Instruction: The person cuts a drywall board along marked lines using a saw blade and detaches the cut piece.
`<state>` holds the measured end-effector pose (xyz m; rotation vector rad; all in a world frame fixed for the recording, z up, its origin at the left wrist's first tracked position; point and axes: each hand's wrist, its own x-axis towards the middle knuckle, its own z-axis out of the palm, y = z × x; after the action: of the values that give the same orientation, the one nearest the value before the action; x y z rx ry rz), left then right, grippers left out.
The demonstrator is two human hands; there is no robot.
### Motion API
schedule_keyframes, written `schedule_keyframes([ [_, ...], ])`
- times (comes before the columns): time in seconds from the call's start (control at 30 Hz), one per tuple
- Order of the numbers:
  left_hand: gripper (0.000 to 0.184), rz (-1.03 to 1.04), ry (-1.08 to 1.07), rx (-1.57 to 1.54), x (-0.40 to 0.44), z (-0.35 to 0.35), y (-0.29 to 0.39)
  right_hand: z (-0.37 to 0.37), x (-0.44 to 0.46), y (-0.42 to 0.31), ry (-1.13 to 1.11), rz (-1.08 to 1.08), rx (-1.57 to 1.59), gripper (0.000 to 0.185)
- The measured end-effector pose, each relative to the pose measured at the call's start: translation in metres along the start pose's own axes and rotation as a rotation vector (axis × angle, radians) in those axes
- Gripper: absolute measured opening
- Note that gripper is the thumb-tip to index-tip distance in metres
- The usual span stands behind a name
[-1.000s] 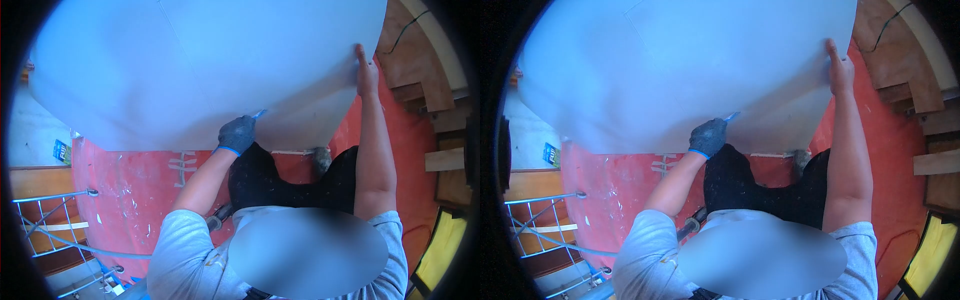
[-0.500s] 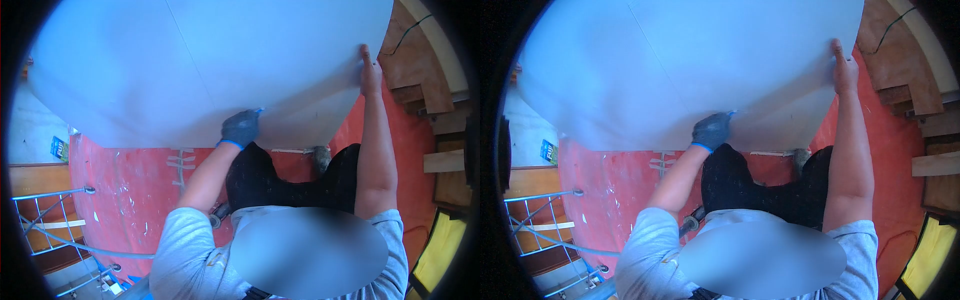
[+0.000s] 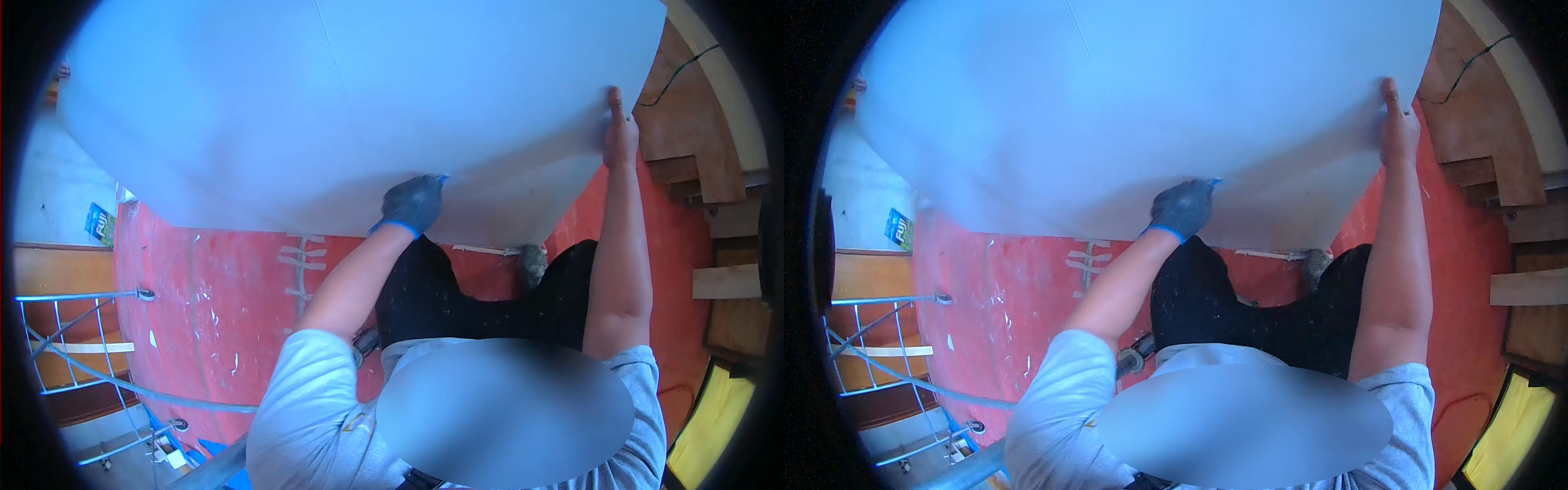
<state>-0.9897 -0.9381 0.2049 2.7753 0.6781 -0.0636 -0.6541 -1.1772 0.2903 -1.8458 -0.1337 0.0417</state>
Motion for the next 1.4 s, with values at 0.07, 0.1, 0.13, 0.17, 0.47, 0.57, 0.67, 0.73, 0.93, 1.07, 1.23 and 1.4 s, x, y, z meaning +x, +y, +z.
schedule_keyframes([
  [0.07, 0.025, 0.017, -0.019, 0.007, 0.002, 0.004, -0.006, 0.003, 0.004, 0.001, 0.02, -0.037, 0.045, 0.099],
  [0.1, 0.026, 0.023, -0.041, 0.014, -0.002, 0.003, -0.011, 0.005, 0.001, 0.004, 0.028, -0.042, 0.067, 0.099],
  [0.13, 0.026, 0.004, -0.071, 0.034, -0.012, 0.001, -0.019, 0.006, 0.0, 0.007, 0.03, -0.035, 0.087, 0.099],
  [0.17, 0.026, -0.013, -0.095, 0.057, -0.026, -0.005, -0.027, 0.008, -0.005, 0.002, 0.034, -0.034, 0.112, 0.099],
  [0.47, 0.025, -0.002, -0.054, 0.058, -0.008, 0.008, -0.029, 0.004, -0.008, -0.004, 0.024, -0.029, 0.101, 0.099],
  [0.57, 0.024, -0.008, -0.029, 0.116, -0.028, -0.014, -0.029, 0.005, -0.006, 0.0, 0.026, -0.054, 0.138, 0.099],
  [0.67, 0.023, -0.003, -0.012, 0.097, -0.001, 0.0, -0.019, 0.006, -0.004, -0.001, 0.042, -0.046, 0.102, 0.098],
  [0.73, 0.023, -0.029, -0.039, 0.074, -0.014, -0.002, -0.028, 0.007, -0.007, 0.0, 0.02, 0.001, 0.055, 0.098],
  [0.93, 0.025, -0.033, 0.006, 0.06, -0.009, 0.001, -0.029, 0.006, -0.004, -0.006, 0.038, -0.003, 0.034, 0.099],
  [1.07, 0.025, -0.018, -0.028, 0.077, -0.019, -0.009, -0.035, 0.004, 0.013, 0.013, -0.015, 0.017, 0.045, 0.1],
  [1.23, 0.024, 0.0, 0.029, 0.068, -0.011, -0.007, -0.029, 0.005, -0.006, -0.005, -0.002, -0.055, 0.155, 0.101],
  [1.4, 0.024, 0.073, 0.131, 0.095, -0.01, 0.01, -0.046, 0.003, 0.005, 0.01, 0.003, -0.052, 0.132, 0.104],
])
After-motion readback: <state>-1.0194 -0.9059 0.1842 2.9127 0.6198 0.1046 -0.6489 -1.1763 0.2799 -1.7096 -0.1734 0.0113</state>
